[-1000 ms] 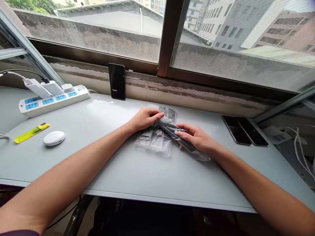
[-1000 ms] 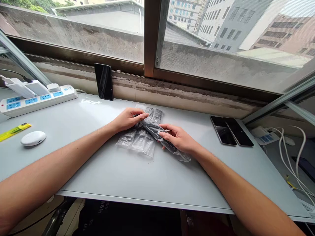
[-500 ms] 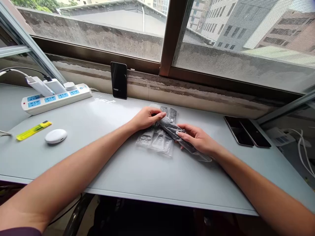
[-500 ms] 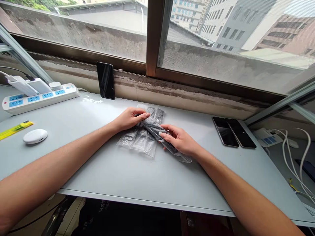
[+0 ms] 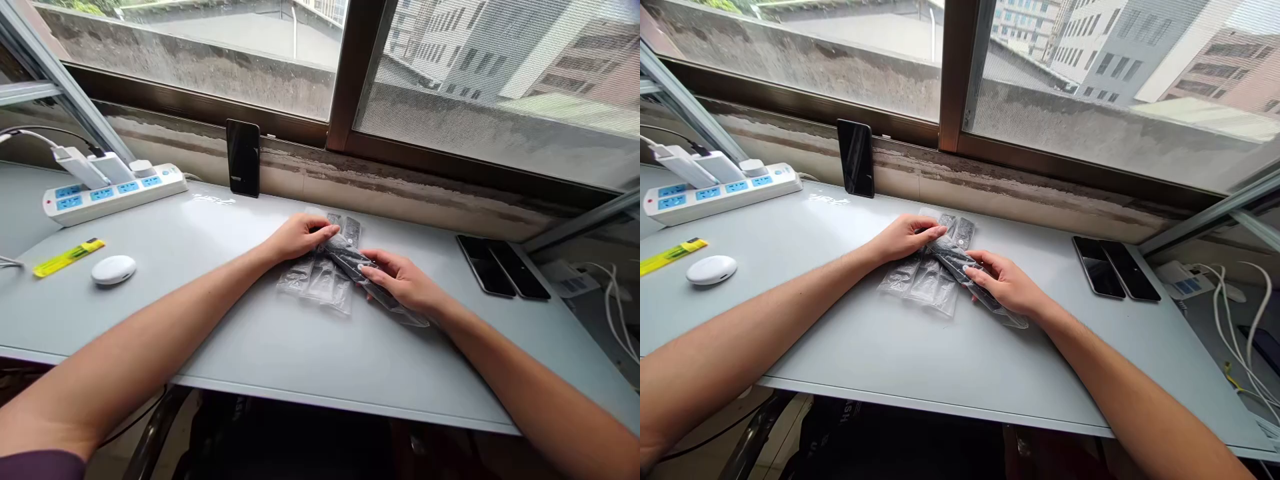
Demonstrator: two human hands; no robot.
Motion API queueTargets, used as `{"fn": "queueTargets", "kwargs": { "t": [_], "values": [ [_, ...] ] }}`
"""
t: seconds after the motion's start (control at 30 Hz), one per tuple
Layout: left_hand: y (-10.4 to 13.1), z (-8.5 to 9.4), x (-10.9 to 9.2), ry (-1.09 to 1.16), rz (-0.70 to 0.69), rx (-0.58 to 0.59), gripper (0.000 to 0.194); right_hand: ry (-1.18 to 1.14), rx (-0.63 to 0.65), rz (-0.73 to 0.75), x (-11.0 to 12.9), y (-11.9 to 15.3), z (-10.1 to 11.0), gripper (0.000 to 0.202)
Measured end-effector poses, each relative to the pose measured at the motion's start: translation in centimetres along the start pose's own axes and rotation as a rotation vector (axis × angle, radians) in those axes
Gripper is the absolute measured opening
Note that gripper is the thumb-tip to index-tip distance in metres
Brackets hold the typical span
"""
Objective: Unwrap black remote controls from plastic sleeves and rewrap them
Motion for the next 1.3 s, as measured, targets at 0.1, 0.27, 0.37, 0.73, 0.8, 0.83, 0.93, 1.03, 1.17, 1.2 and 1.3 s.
{"fn": "queueTargets", "kwargs": {
  "t": [0.1, 0.27, 0.37, 0.73, 0.8, 0.83, 0.93, 1.03, 1.17, 1.2, 1.3],
  "values": [
    [-0.01, -0.02, -0.02, -0.003, 0.003, 0.004, 0.054, 0.005, -0.009, 0.001, 0.17, 0.05, -0.05, 0.046],
    [-0.04, -0.01, -0.02, 0.002, -0.004, 0.003, 0.054, 0.003, -0.007, -0.012, 0.05, 0.00, -0.05, 0.049],
    [-0.02, 0.00, -0.07, 0.001, -0.007, 0.002, 0.054, -0.002, -0.004, -0.014, -0.05, -0.05, -0.08, 0.052],
    [-0.05, 0.06, -0.29, -0.022, -0.007, 0.001, 0.055, -0.021, -0.008, -0.011, -0.18, 0.00, 0.02, 0.049],
    [-0.05, 0.06, -0.29, -0.024, -0.006, 0.003, 0.055, -0.027, -0.009, -0.012, -0.32, -0.05, 0.07, 0.050],
    [-0.05, 0.06, -0.29, -0.024, -0.005, 0.003, 0.055, -0.028, -0.008, -0.012, -0.37, -0.06, 0.08, 0.049],
    [-0.04, 0.06, -0.24, -0.019, -0.004, 0.004, 0.055, -0.019, -0.004, -0.020, -0.34, -0.02, 0.07, 0.049],
    [-0.05, 0.08, -0.13, -0.017, -0.002, 0.002, 0.055, 0.004, 0.000, -0.010, -0.11, 0.07, 0.06, 0.048],
    [-0.07, 0.09, -0.06, -0.021, 0.002, 0.002, 0.054, 0.031, 0.014, 0.017, 0.05, 0.13, 0.06, 0.047],
    [-0.07, 0.10, -0.07, -0.022, 0.003, 0.002, 0.054, 0.032, 0.018, 0.019, 0.01, 0.12, 0.06, 0.047],
    [-0.07, 0.11, -0.13, -0.024, 0.003, 0.001, 0.055, 0.015, 0.023, 0.018, -0.15, 0.08, 0.08, 0.048]
  ]
}}
Point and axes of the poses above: each hand's wrist, its own y-axis away from the middle knuckle, its own z-axis out of the back of the hand, x = y × z, the point moved 3 cm from there along -y, towards the middle knuckle, and after that the axes turned 4 degrees about -x, right-handed, at the moved point
